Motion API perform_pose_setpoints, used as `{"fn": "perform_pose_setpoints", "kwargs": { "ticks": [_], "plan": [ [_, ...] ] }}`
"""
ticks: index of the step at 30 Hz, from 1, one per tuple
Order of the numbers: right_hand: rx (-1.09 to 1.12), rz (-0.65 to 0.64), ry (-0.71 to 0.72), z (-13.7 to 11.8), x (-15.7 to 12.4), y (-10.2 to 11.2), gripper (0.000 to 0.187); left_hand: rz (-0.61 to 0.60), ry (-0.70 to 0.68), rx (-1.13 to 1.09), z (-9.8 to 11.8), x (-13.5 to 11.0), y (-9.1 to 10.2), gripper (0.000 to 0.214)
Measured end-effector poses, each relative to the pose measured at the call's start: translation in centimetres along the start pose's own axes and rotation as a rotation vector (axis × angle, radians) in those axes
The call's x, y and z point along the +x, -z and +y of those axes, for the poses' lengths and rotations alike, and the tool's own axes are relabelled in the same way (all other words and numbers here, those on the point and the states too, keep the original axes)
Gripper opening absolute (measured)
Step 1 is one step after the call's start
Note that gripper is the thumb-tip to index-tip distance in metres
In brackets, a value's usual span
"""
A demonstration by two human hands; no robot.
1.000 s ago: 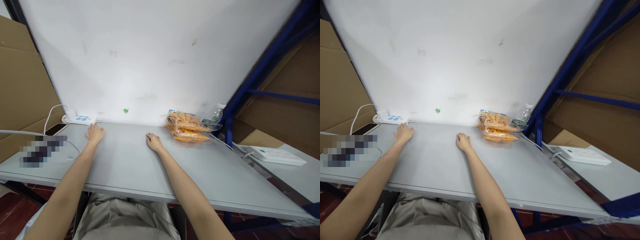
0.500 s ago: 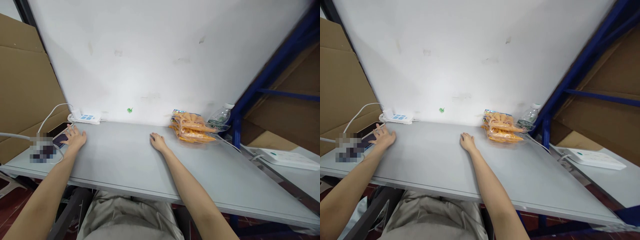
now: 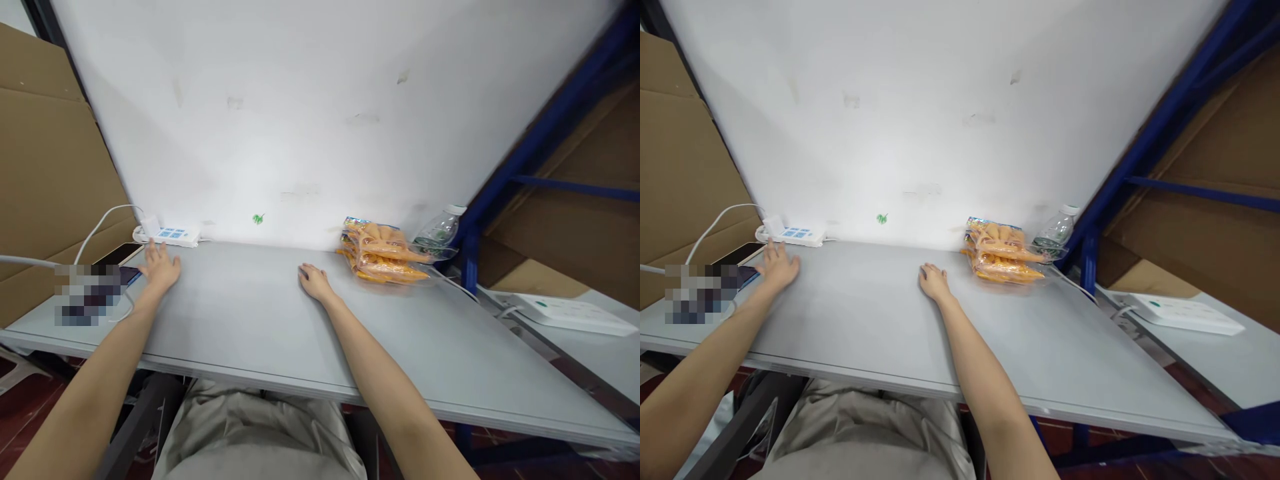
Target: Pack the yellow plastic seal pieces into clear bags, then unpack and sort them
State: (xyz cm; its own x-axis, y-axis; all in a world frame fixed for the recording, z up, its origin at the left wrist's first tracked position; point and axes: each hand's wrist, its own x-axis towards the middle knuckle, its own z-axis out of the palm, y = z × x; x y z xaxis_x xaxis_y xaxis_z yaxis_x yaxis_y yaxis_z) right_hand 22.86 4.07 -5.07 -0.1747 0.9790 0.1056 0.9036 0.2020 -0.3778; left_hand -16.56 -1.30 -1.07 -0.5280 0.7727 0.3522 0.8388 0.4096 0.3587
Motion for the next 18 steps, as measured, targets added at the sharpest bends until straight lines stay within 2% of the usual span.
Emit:
{"fn": "perform_pose_setpoints", "kwargs": {
  "ticks": [3,8,11,14,18],
  "plan": [
    [-0.008,0.009,0.005,0.0,0.0,0.0,0.042,-0.075,-0.15,-0.012,2.9,-1.2,-1.5,0.062],
    [-0.008,0.004,0.002,-0.1,-0.1,0.1,0.042,-0.427,-0.573,-0.113,9.7,-3.3,-5.2,0.052],
    [-0.011,0.0,0.016,-0.1,-0.3,0.3,0.042,-0.612,-0.666,-0.197,13.7,-4.4,-7.0,0.05],
    [-0.017,-0.013,0.005,-0.2,-0.4,0.4,0.042,-0.632,-0.652,-0.184,16.1,-5.7,-7.9,0.051],
    [-0.01,-0.024,-0.002,-0.3,-0.3,0.4,0.043,-0.569,-0.667,-0.17,16.2,-7.0,-8.3,0.05]
  ]
}}
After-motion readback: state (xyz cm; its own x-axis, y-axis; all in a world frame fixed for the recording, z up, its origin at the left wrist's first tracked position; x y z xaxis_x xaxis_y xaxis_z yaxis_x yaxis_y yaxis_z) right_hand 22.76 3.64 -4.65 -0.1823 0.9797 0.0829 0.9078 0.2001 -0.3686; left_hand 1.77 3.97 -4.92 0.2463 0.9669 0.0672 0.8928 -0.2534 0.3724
